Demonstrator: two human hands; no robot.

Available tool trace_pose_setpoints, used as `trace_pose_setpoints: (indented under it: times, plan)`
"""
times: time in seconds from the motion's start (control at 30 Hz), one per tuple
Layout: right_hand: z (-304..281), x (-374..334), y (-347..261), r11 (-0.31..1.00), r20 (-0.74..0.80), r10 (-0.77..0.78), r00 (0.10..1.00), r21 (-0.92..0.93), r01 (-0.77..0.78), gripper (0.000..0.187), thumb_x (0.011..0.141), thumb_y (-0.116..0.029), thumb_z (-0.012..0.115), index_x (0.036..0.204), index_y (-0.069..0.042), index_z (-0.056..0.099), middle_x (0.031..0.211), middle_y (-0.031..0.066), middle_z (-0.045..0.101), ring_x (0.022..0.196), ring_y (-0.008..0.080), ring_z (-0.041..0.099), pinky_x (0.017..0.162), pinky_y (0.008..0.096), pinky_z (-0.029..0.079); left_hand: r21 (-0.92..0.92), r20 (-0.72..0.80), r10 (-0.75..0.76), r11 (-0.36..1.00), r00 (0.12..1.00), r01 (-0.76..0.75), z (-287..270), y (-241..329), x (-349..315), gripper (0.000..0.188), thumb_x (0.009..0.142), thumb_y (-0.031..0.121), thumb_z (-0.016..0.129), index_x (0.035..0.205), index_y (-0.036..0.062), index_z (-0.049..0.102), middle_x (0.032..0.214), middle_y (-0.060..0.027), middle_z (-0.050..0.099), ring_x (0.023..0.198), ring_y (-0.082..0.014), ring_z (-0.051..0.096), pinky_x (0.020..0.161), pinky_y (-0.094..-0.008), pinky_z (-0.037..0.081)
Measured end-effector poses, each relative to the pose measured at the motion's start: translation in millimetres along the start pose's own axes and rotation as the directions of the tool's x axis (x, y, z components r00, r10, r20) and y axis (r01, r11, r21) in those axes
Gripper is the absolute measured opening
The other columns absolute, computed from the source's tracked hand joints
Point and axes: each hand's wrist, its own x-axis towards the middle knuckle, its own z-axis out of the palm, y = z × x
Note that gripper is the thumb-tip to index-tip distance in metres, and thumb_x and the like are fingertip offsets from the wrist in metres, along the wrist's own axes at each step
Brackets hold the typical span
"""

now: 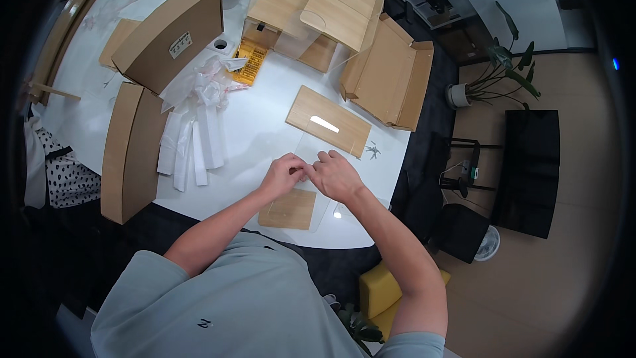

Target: The person assembles small wooden components on a white table, using a screwdriver to tighten screws into pre-drilled holes. They handle wooden pieces, screws, and a screwdriver, working methodically to join parts together.

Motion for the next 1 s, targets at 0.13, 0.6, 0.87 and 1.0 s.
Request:
trace_pose_setpoints:
  times: [0.13, 0.6, 0.87, 1.0]
  plan:
    - [8, 4, -2, 0.997, 0.024, 0.066, 0.998, 0.042, -0.066, 0.012, 0.091, -0.017, 0.059, 0.098, -0.008, 0.062, 0.072, 0.0085, 0.067, 0.074, 0.03, 0.065, 0.069, 0.0437, 0.051, -0.037, -0.006, -0.006, 0.999, 1.0, 0.006, 0, 3, -1, 0.013, 0.088, -0.008, 0.064, 0.096, -0.0023, 0.072, 0.094, -0.0101, 0.065, 0.077, -0.0195, 0.07, 0.07, -0.032, 0.057]
    - [28, 13, -22, 0.469, 0.294, 0.657, 0.694, 0.561, -0.682, 0.027, 0.096, -0.02, 0.059, 0.094, 0.008, 0.062, 0.087, 0.0325, 0.068, 0.081, 0.048, 0.069, 0.074, 0.0543, 0.053, -0.056, 0.009, -0.042, 0.998, 0.999, 0.042, 3, 0, 4, 0.008, 0.092, -0.002, 0.067, 0.097, -0.0019, 0.074, 0.099, -0.01, 0.065, 0.079, -0.0185, 0.071, 0.072, -0.0315, 0.058]
    - [3, 5, -27, 0.566, 0.122, 0.671, 0.732, 0.553, -0.611, 0.017, 0.096, -0.012, 0.05, 0.091, 0.004, 0.055, 0.082, 0.0298, 0.069, 0.077, 0.0485, 0.068, 0.073, 0.0557, 0.054, -0.069, 0.004, -0.01, 0.998, 1.0, 0.01, 4, -4, -1, 0.008, 0.092, -0.002, 0.066, 0.097, -0.002, 0.073, 0.099, -0.0098, 0.064, 0.078, -0.0188, 0.071, 0.072, -0.0313, 0.057]
    - [-15, 4, -27, 0.84, 0.109, 0.463, 0.88, 0.264, -0.475, 0.01, 0.092, -0.011, 0.052, 0.089, -0.002, 0.055, 0.075, 0.0218, 0.067, 0.073, 0.0401, 0.066, 0.068, 0.0503, 0.052, -0.015, -0.003, 0.004, 1.0, 1.0, -0.004, 3, -3, 1, 0.008, 0.093, -0.002, 0.066, 0.097, -0.0026, 0.072, 0.099, -0.01, 0.064, 0.078, -0.0187, 0.071, 0.072, -0.0313, 0.057]
